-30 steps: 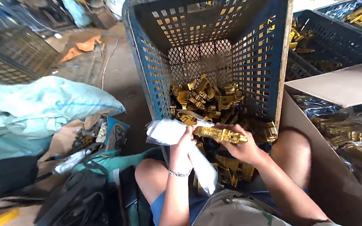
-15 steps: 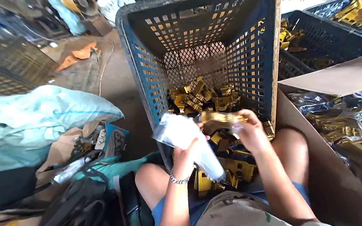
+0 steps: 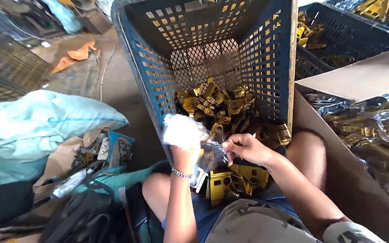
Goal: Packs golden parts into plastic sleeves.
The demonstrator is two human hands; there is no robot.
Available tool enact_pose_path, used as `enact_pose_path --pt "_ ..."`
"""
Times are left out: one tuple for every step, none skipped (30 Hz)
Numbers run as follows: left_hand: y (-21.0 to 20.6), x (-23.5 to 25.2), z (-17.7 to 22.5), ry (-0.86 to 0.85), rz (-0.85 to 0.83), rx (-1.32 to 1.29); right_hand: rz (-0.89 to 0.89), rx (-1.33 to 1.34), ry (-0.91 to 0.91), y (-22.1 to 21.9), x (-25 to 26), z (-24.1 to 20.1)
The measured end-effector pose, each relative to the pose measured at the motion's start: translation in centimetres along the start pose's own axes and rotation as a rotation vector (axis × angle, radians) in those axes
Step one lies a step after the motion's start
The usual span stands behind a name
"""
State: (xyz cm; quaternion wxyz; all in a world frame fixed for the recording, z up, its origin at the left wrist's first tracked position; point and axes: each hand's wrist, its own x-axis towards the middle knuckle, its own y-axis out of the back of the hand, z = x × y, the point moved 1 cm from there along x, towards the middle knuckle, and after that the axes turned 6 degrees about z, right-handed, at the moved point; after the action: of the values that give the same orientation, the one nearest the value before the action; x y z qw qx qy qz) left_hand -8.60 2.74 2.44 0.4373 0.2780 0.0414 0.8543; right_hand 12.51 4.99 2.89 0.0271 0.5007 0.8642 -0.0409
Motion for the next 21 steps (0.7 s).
enact_pose_path --pt "0.4 0.5 -0.9 -0.016 0.108 0.022 0.006 0.056 -0.006 0.2 -0.4 0.2" --pt "0.7 0.9 -1.2 0.018 0.149 -0.022 0.049 0.107 0.007 0.4 -0.5 0.3" --pt "1.0 0.8 -0.7 0.102 0.093 -0.147 0.109 0.147 0.028 0.4 -0.5 0.3" --pt "1.1 0.1 0.5 0.212 -0.043 -0.298 0.153 0.156 0.053 0.1 -0.3 0.2" --pt "0.9 -0.9 1.9 0.304 -0.218 -0.419 0.146 0.126 0.089 -0.5 -0.1 0.3" --pt "0.3 -1.9 3.0 0.365 -0.371 -0.5 0.092 0.065 0.139 -1.2 0.0 0.3" --pt "-0.3 -2.7 3.6 0.372 -0.476 -0.552 0.013 -0.003 0.182 -1.6 0.2 0.0" --pt "-0.5 -3.0 3.7 0.352 -0.512 -0.587 -0.068 -0.072 0.204 -1.6 0.4 -0.4" --pt "-0.4 -2.9 3.4 0.326 -0.505 -0.596 -0.133 -0.128 0.21 -1.1 0.7 -0.9" --pt "-0.1 -2.8 2.8 0.287 -0.466 -0.568 -0.16 -0.184 0.222 -0.4 1.2 -1.3" --pt "0.2 -2.7 2.0 0.215 -0.399 -0.49 -0.129 -0.236 0.231 0.8 1.9 -1.6" --pt "0.6 -2.4 1.1 0.147 -0.314 -0.364 -0.039 -0.306 0.218 2.3 3.1 -1.7" --pt "0.9 -2.1 0.5 0.125 -0.232 -0.266 0.085 -0.426 0.206 4.0 4.7 -1.3" --pt "1.0 -1.7 0.0 0.132 -0.147 -0.233 0.208 -0.605 0.191 5.6 6.6 -0.3" --pt "1.0 -1.3 -0.2 0.151 -0.07 -0.253 0.288 -0.824 0.146 7.0 8.6 1.1" --pt "1.1 -1.1 -0.2 0.16 -0.008 -0.301 0.301 -0.999 0.06 8.0 10.5 2.7" --pt "1.1 -1.1 -0.1 0.167 0.039 -0.347 0.269 -1.117 -0.041 8.5 11.8 4.1" --pt "1.2 -1.2 0.1 0.168 0.075 -0.372 0.248 -1.178 -0.089 8.6 12.4 5.0" --pt "1.3 -1.1 0.2 0.152 0.104 -0.381 0.247 -1.199 -0.091 8.5 12.7 5.4" --pt "1.3 -1.1 0.1 0.124 0.119 -0.379 0.267 -1.176 -0.055 8.5 12.6 5.1" --pt "1.2 -1.1 -0.1 0.106 0.123 -0.372 0.306 -1.103 0.017 8.8 12.1 4.5"
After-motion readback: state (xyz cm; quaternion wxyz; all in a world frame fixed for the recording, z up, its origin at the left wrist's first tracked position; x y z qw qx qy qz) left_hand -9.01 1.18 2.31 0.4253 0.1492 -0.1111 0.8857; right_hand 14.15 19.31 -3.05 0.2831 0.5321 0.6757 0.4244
